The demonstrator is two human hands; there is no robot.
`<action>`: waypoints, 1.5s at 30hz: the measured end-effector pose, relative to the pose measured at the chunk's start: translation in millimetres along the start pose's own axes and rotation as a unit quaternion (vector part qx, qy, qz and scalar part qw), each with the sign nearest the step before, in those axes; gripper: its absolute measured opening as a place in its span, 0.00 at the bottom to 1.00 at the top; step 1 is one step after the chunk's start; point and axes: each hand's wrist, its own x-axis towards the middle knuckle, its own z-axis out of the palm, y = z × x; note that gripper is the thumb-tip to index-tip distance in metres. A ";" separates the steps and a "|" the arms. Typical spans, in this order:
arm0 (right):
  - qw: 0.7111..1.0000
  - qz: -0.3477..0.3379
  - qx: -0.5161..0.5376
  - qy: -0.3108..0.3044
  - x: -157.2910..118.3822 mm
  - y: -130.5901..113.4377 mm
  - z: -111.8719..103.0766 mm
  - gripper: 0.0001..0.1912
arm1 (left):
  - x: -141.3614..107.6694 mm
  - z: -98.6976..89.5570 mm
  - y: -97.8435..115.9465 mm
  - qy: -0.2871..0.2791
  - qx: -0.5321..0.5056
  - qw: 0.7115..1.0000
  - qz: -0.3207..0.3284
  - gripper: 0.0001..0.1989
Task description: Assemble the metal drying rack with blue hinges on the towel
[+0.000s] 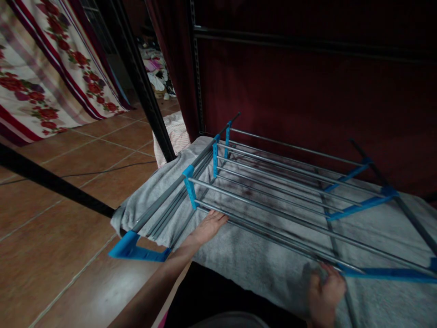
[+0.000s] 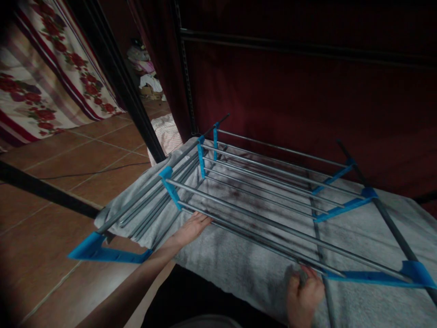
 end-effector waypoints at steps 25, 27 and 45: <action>0.960 -0.210 0.047 -0.181 28.2 -75.3 76.1 0.17 | -34.1 -12.7 -34.4 0.285 -0.195 0.870 -0.351 0.14; 0.959 -0.217 0.036 -0.177 28.1 -73.9 77.9 0.17 | -31.8 -10.1 -35.1 0.298 -0.192 0.863 -0.361 0.15; 0.958 -0.214 0.046 -0.184 26.0 -69.3 86.0 0.17 | -29.5 -9.9 -30.5 0.315 -0.151 0.856 -0.381 0.15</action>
